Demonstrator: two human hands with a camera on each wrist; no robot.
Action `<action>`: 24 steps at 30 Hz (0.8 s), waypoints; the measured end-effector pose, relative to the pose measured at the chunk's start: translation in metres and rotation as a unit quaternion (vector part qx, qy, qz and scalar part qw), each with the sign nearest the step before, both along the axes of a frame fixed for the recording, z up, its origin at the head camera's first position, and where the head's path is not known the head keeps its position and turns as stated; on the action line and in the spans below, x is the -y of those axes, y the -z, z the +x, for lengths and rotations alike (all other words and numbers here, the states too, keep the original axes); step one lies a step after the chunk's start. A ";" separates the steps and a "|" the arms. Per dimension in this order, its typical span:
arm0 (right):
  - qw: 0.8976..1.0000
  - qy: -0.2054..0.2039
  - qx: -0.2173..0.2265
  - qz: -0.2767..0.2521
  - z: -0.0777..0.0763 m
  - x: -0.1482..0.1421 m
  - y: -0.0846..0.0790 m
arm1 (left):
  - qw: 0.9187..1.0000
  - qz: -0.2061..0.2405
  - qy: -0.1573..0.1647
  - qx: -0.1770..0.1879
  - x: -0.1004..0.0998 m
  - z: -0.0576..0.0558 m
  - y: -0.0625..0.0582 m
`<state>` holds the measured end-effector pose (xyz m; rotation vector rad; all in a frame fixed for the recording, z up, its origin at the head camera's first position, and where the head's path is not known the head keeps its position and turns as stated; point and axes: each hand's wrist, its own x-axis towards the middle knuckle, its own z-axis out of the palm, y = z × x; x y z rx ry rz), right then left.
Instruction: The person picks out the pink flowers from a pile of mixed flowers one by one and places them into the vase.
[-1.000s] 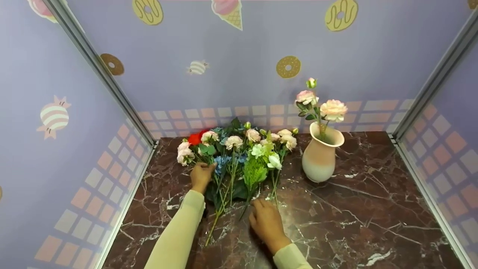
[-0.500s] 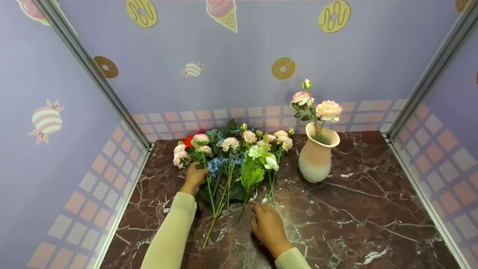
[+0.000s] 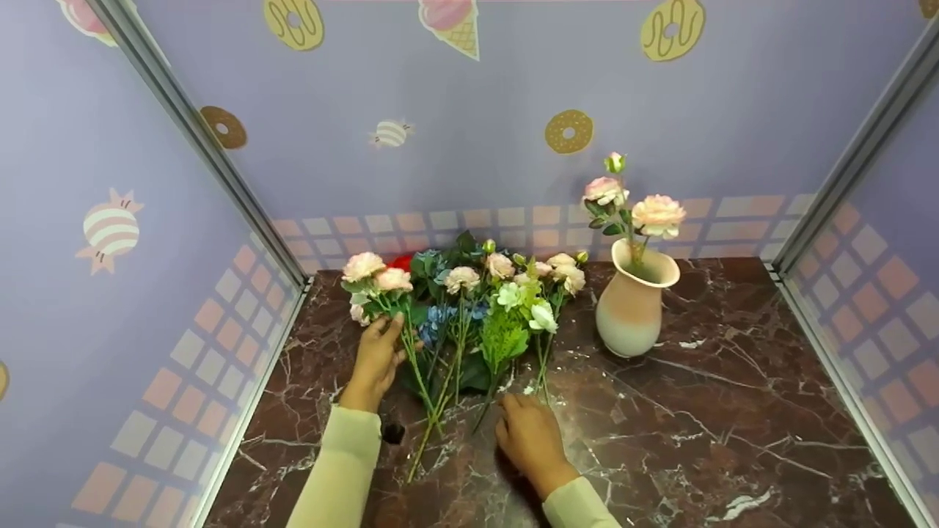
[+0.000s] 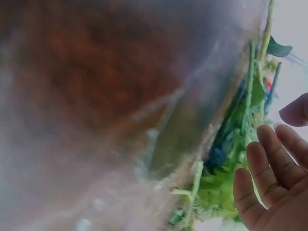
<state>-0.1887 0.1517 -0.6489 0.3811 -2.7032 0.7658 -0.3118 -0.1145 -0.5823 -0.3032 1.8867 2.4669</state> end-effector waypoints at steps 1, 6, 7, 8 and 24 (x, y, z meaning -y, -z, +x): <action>1.000 0.001 -0.001 -0.006 -0.002 0.000 -0.004 | 1.000 -0.003 -0.007 -0.011 -0.005 0.004 -0.001; 0.999 0.001 -0.024 -0.038 -0.012 0.007 -0.028 | 0.997 -0.057 -0.032 -0.040 -0.029 0.027 -0.005; 0.999 0.000 -0.028 -0.042 -0.013 0.009 -0.033 | 0.997 -0.054 -0.035 -0.043 -0.035 0.030 -0.005; 0.998 -0.001 -0.031 -0.046 -0.014 0.012 -0.037 | 0.997 -0.048 -0.034 -0.042 -0.040 0.034 -0.005; 0.992 0.026 0.019 -0.125 -0.020 0.035 -0.068 | 0.999 0.026 0.020 -0.035 -0.089 0.061 -0.015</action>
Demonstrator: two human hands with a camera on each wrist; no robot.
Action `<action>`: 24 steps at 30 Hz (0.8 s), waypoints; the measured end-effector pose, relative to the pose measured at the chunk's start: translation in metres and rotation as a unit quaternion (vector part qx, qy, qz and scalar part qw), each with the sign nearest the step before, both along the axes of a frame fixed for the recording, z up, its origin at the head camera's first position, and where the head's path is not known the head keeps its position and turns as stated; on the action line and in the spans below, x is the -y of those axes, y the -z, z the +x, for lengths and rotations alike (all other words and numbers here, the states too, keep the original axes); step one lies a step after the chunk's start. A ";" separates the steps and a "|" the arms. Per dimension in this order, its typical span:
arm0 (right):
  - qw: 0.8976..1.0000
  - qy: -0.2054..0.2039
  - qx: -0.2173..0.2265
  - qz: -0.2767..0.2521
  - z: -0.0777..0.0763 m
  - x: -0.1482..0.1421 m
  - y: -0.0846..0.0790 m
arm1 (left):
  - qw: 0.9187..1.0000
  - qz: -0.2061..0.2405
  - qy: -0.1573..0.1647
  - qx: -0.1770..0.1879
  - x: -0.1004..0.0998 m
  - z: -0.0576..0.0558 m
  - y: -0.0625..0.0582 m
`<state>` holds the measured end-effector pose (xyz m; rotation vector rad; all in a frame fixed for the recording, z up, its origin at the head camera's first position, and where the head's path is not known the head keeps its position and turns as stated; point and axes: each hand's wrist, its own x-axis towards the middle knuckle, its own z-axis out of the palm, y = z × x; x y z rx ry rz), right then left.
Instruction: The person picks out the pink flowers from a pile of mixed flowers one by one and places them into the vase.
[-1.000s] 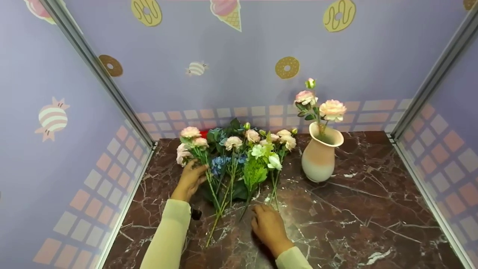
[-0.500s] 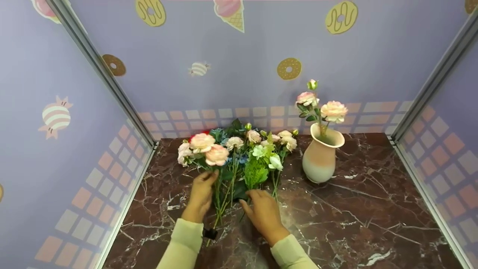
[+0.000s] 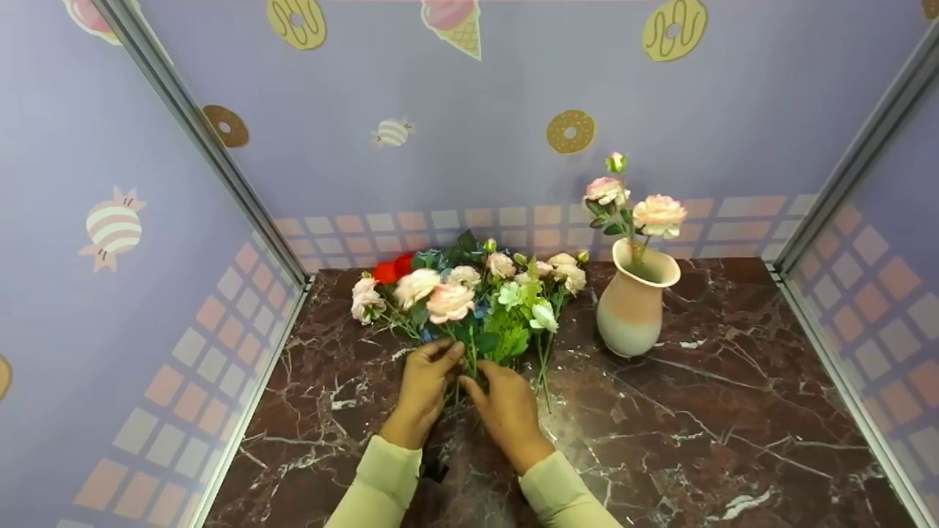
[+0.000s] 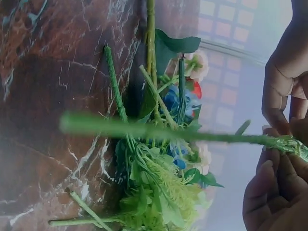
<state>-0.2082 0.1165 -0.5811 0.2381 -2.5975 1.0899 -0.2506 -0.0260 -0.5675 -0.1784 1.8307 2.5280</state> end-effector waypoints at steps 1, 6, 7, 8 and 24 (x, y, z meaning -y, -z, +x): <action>1.000 -0.006 0.018 -0.024 0.000 -0.001 -0.001 | 1.000 -0.005 0.003 0.000 0.000 0.000 -0.001; 0.977 -0.052 0.098 -0.184 -0.001 -0.009 -0.004 | 0.999 -0.032 0.008 -0.014 0.001 -0.001 -0.003; 0.970 -0.057 0.107 -0.211 -0.001 -0.010 -0.004 | 0.999 -0.037 0.009 -0.017 0.001 -0.001 -0.004; 0.964 -0.060 0.112 -0.232 -0.001 -0.011 -0.005 | 0.999 -0.041 0.010 -0.017 0.001 0.000 -0.004; 0.976 0.014 0.053 -0.212 -0.008 -0.018 -0.004 | 0.985 -0.096 -0.108 -0.092 -0.011 0.029 0.010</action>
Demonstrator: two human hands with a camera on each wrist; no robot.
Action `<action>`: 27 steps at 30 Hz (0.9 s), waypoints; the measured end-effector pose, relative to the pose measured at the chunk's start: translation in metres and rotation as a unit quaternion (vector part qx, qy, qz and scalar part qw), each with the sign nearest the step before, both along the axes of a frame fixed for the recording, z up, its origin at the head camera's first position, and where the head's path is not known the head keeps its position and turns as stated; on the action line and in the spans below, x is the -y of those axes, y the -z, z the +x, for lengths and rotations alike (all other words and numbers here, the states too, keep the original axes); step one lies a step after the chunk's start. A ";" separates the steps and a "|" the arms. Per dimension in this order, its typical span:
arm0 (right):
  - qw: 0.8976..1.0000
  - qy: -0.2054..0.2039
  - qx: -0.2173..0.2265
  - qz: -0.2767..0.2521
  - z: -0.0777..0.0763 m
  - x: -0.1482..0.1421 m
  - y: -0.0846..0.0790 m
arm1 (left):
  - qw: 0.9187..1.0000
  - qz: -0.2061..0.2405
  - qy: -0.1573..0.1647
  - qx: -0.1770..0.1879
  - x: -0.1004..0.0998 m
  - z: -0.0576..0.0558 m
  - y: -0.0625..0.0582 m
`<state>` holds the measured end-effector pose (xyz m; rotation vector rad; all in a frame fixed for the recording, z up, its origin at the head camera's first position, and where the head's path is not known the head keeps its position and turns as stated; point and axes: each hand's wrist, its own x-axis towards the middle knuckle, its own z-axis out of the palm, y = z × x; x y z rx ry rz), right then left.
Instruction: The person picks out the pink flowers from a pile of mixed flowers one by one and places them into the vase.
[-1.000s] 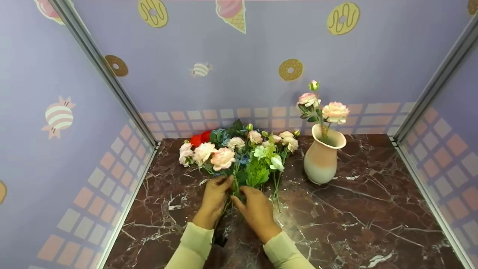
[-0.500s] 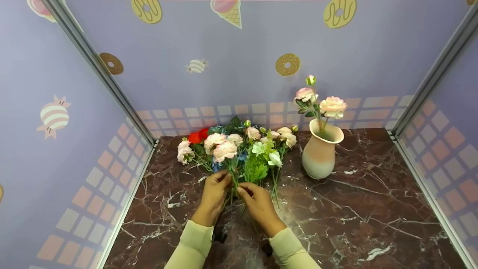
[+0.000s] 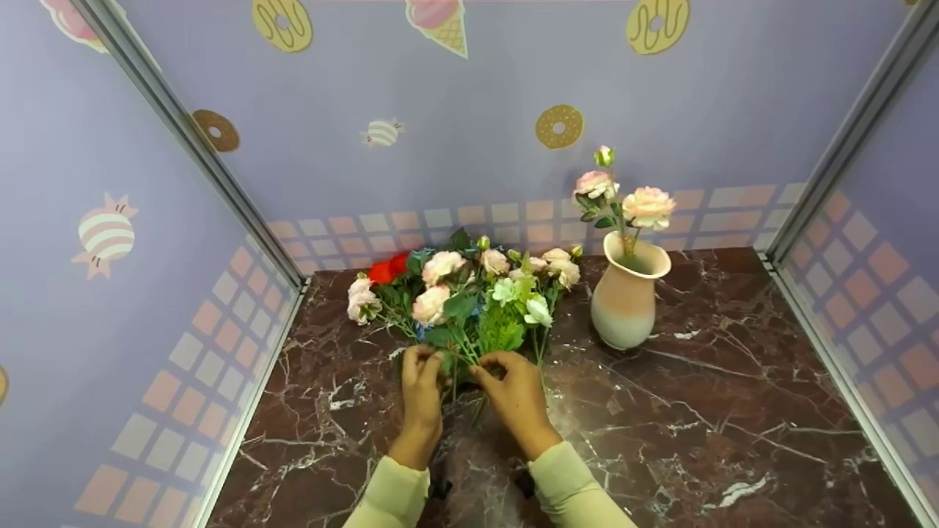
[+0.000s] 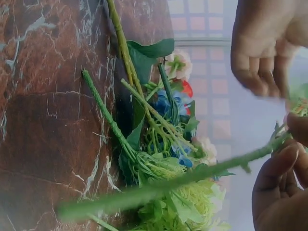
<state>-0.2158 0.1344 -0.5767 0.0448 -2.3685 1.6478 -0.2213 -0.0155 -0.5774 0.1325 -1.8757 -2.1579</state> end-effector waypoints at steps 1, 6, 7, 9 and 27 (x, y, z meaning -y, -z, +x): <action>1.000 0.005 -0.005 0.007 0.000 0.000 0.000 | 1.000 -0.018 -0.019 -0.016 -0.002 0.002 0.000; 0.997 0.031 -0.040 0.057 0.000 -0.001 0.002 | 0.989 -0.134 -0.043 -0.041 -0.009 0.006 -0.004; 0.996 0.037 -0.049 0.070 0.001 -0.001 0.002 | 0.988 -0.146 -0.033 -0.031 -0.009 0.005 -0.005; 0.991 0.050 -0.068 0.101 0.002 -0.001 0.004 | 0.987 -0.159 -0.017 -0.002 -0.009 0.003 -0.008; 0.941 0.100 -0.213 0.241 -0.002 0.003 0.005 | 0.997 -0.068 -0.014 0.040 -0.011 -0.012 -0.014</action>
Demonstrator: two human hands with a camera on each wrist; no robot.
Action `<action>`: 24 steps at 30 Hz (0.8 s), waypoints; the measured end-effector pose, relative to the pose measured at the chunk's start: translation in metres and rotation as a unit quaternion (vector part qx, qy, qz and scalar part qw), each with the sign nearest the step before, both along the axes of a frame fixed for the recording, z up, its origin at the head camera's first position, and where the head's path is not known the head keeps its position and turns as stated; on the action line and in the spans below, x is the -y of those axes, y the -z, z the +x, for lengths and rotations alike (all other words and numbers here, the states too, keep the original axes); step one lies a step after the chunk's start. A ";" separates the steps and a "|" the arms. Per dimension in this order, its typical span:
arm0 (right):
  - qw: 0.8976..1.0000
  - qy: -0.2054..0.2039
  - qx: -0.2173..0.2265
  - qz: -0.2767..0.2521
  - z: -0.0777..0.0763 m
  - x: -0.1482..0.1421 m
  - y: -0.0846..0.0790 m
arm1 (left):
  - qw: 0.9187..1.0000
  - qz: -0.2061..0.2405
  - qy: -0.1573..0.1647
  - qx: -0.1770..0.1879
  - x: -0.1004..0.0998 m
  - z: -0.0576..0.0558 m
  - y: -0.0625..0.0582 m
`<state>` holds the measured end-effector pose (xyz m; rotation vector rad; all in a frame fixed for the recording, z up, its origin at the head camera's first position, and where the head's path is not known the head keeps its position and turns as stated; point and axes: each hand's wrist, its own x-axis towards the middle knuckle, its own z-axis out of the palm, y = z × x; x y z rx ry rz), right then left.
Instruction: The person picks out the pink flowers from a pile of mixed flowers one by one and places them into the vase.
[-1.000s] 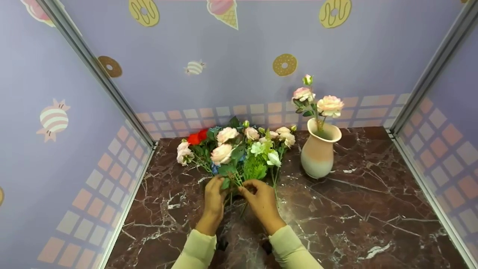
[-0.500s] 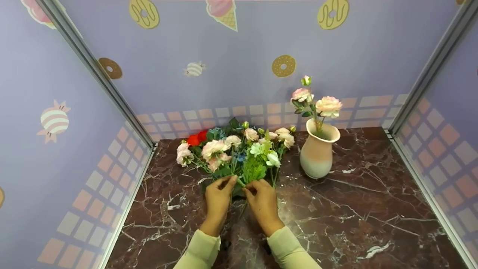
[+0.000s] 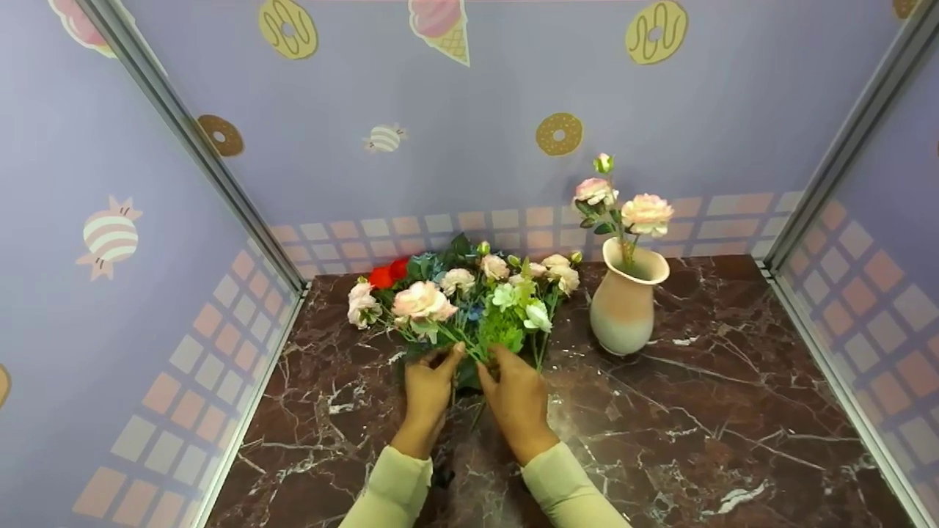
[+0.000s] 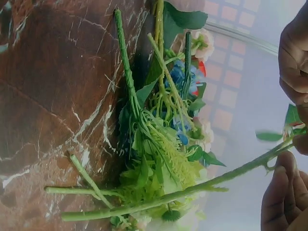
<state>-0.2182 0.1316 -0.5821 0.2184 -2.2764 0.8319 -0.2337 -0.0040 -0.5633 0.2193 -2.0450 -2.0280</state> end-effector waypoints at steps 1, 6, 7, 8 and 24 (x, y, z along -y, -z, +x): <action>1.000 -0.001 -0.005 0.003 0.000 0.000 -0.001 | 1.000 0.007 0.003 -0.002 0.000 0.000 0.000; 0.999 -0.012 -0.024 0.028 -0.002 0.000 -0.002 | 0.999 0.041 0.009 -0.008 -0.003 -0.002 0.001; 0.999 -0.012 -0.026 0.032 -0.002 0.000 -0.002 | 0.999 0.048 0.009 -0.005 -0.003 -0.002 0.001; 0.999 -0.012 -0.028 0.034 -0.001 0.000 -0.002 | 0.999 0.051 0.008 -0.005 -0.003 -0.002 0.001; 1.000 -0.010 -0.025 -0.003 0.002 -0.002 0.003 | 0.997 0.061 0.036 -0.012 -0.004 0.001 0.003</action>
